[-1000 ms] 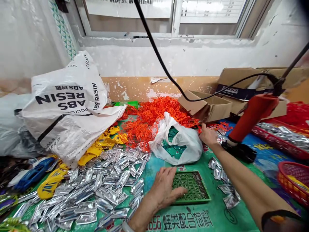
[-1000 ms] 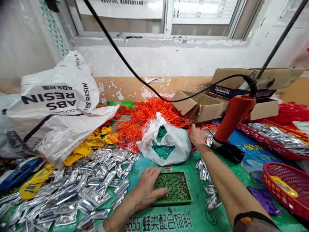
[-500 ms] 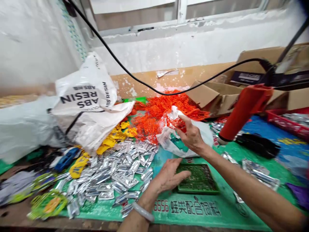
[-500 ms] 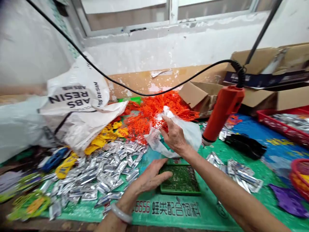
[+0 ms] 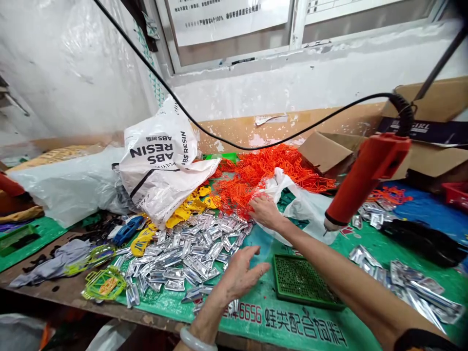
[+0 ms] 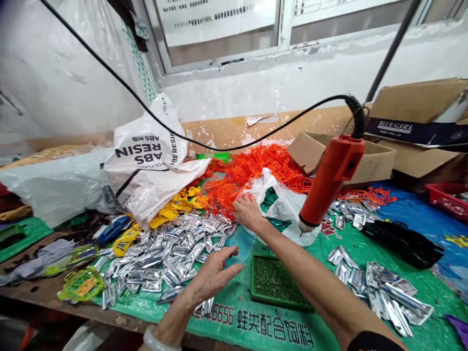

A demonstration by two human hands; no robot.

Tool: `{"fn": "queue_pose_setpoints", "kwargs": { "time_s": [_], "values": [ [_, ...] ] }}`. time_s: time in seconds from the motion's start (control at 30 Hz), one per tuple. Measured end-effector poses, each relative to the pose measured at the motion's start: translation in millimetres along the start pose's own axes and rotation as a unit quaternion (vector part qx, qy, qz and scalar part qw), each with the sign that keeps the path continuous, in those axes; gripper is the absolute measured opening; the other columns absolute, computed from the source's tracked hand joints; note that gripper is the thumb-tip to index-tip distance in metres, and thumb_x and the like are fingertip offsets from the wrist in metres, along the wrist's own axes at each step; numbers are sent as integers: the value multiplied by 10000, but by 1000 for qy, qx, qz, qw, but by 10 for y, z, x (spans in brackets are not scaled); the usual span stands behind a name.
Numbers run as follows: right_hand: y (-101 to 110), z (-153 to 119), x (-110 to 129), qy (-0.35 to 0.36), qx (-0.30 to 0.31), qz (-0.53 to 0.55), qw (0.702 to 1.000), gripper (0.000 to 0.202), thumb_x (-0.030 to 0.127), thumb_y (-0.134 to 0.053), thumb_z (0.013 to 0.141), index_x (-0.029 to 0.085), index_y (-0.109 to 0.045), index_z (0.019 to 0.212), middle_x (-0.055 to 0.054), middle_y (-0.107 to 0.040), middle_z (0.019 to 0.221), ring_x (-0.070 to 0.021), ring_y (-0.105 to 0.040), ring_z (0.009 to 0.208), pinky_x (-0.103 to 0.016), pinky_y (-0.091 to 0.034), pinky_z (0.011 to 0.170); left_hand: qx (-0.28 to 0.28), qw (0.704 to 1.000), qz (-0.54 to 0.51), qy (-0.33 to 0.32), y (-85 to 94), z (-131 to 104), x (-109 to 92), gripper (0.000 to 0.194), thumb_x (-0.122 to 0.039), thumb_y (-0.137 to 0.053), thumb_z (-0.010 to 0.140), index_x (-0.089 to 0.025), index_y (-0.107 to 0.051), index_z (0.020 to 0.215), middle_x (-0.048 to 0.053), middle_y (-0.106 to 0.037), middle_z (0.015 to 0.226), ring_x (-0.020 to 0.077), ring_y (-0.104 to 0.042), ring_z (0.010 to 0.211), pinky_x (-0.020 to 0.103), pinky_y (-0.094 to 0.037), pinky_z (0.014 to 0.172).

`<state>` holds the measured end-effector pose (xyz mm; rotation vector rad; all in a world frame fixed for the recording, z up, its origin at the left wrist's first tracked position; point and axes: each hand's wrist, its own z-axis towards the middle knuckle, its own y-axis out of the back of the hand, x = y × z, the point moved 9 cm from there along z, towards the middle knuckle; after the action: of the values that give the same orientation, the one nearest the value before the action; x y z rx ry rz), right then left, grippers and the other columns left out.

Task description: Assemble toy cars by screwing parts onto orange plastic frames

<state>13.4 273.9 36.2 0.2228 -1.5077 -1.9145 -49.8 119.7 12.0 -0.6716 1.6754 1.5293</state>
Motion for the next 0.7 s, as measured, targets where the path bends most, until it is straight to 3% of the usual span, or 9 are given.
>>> {"fn": "queue_pose_setpoints", "kwargs": {
  "time_s": [0.13, 0.2, 0.27, 0.4, 0.5, 0.6, 0.7],
  "values": [
    [-88, -170, -147, -6, 31, 30, 999, 229, 281, -540, 908, 169, -665, 1064, -131, -630, 1061, -271, -536, 1060, -428, -411, 959, -67, 997, -29, 34, 449, 133, 166, 234, -386, -613, 783, -177, -708, 830, 45, -693, 820, 248, -591, 835, 345, -429, 813],
    [-64, -245, -182, -1, 32, 69, 997, 236, 276, -545, 908, 177, -676, 1078, -112, -629, 1025, -251, -541, 1029, -421, -403, 970, -102, 991, -63, 54, 658, 218, 246, 238, -394, -622, 768, -179, -703, 832, 40, -687, 819, 255, -583, 880, 343, -419, 838],
    [4, -290, -186, 2, 18, 119, 993, 243, 253, -554, 900, 198, -684, 1097, -88, -631, 1005, -229, -540, 1013, -404, -396, 979, -115, 984, -114, 71, 733, 298, 291, 271, -405, -648, 745, -181, -704, 887, 45, -697, 877, 263, -581, 948, 336, -418, 852],
    [195, -297, -200, -16, -47, 235, 971, 214, 251, -557, 884, 209, -714, 1022, -55, -642, 1001, -195, -542, 1004, -362, -400, 966, -75, 958, -253, 109, 461, 361, 294, 413, -518, -638, 772, -151, -686, 956, 96, -696, 978, 239, -611, 903, 326, -464, 753],
    [263, -324, -236, -55, -81, 324, 941, 258, 346, -533, 883, 173, -718, 839, -33, -641, 825, -171, -560, 823, -325, -453, 812, -55, 924, -355, 129, 216, 318, 255, 499, -579, -614, 799, -136, -637, 1028, 141, -660, 1076, 205, -633, 855, 311, -490, 705],
    [272, -438, -198, -76, -69, 406, 908, 384, 468, -503, 874, 147, -710, 832, -20, -627, 714, -138, -531, 644, -287, -459, 641, -72, 894, -424, 124, 169, 267, 196, 494, -535, -633, 824, -169, -565, 1148, 139, -586, 1228, 176, -634, 909, 285, -499, 747],
    [303, -638, -47, -56, -25, 460, 886, 385, 465, -519, 865, 140, -721, 904, -31, -658, 732, -129, -553, 616, -273, -473, 591, -85, 873, -465, 120, 227, 207, 137, 460, -514, -568, 884, -212, -505, 1225, 117, -538, 1298, 162, -653, 910, 274, -511, 746]
  ]
}}
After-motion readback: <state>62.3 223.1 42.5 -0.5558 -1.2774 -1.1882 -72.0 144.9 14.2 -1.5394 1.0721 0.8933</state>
